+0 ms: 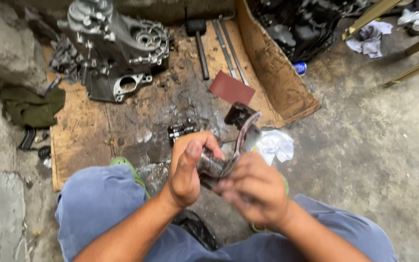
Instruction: The person cleans a metal part by spraying it with liquid from a yellow bottle and scrubbing it with a sanding block. They repeat this process multiple times, turning the part over to clean different sides.
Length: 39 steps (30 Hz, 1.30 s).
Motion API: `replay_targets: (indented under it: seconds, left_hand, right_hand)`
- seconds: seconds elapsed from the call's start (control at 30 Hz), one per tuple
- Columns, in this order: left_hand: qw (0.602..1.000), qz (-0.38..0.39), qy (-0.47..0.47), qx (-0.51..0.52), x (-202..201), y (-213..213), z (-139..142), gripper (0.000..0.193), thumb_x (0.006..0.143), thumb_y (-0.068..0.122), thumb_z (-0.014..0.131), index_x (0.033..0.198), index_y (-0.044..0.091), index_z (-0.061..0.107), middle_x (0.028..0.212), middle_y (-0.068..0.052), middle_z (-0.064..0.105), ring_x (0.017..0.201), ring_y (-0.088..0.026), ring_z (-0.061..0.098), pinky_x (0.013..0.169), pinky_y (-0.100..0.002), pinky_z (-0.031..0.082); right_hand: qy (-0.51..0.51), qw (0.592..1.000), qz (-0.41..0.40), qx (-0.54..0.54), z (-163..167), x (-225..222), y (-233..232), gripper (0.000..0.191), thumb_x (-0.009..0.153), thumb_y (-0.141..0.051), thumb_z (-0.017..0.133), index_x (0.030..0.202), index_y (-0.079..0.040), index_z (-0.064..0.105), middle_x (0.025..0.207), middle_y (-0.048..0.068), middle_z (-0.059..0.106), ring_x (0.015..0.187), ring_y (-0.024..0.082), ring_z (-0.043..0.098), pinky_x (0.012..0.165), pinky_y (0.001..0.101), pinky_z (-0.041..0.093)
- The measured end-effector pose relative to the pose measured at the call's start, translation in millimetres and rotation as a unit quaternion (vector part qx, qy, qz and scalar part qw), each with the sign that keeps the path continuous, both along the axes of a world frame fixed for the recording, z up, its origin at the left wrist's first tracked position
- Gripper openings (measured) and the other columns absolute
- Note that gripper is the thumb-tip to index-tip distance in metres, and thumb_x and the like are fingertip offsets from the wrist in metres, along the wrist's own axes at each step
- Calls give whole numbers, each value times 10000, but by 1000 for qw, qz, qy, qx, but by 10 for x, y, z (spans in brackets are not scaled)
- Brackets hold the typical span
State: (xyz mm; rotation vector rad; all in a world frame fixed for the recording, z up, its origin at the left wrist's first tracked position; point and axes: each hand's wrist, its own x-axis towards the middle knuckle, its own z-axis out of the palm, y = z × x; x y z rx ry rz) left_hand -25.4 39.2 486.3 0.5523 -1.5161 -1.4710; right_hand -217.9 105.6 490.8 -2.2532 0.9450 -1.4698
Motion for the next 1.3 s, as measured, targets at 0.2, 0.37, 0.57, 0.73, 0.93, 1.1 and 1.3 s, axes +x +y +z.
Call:
replay_targets:
  seconds: [0.2,0.37,0.57,0.73,0.93,1.1,1.3]
  left_hand:
    - [1000,15,-12,-1,-12,-18,6,717,997,652,401,808,-13,594,779,-80,606,758,-152,541,734,-291,412]
    - [999,13,-38,-32,-30,-27,2,739,979,672,401,798,-15,606,764,-79,621,740,-158,550,713,-284,403]
    - [1000,2,-23,-13,-11,-16,-4,738,979,669,391,787,-12,599,761,-76,621,730,-155,545,695,-286,413]
    - [1000,11,-7,4,-15,-11,-10,746,988,670,404,789,-23,596,756,-75,596,729,-155,525,706,-289,399]
    - [999,24,-24,-13,-25,-21,-10,738,1002,659,383,810,-20,599,768,-69,605,749,-153,535,712,-295,404]
    - [999,17,-21,-28,-36,-35,-13,713,1016,628,376,789,-11,599,754,-71,615,731,-157,552,706,-294,418]
    - [999,20,-13,-37,-31,-25,-20,699,1022,603,385,790,-19,606,761,-81,616,734,-159,549,705,-288,419]
  right_hand:
    - [47,998,-42,22,-58,-50,7,137,782,-56,775,847,-86,659,924,62,697,931,298,668,864,412,525]
    - [45,998,-28,16,15,-19,17,140,816,-71,816,904,-51,708,942,82,707,910,269,694,834,392,501]
    - [34,999,-1,3,-44,-49,-2,174,778,-85,847,803,-70,676,846,71,649,808,272,635,780,394,477]
    - [34,999,-28,2,-89,-45,31,124,825,-58,805,865,-43,688,927,86,678,905,296,663,825,393,512]
    - [41,998,-38,14,-44,-46,-5,121,817,-49,796,830,-77,679,904,65,659,885,292,658,828,395,515]
    - [33,999,31,-9,-15,-64,-22,136,798,-70,833,843,-69,705,879,65,670,834,270,641,797,416,477]
    - [26,999,23,-35,15,-27,-38,167,796,-57,839,843,-59,680,912,53,699,853,246,652,787,418,475]
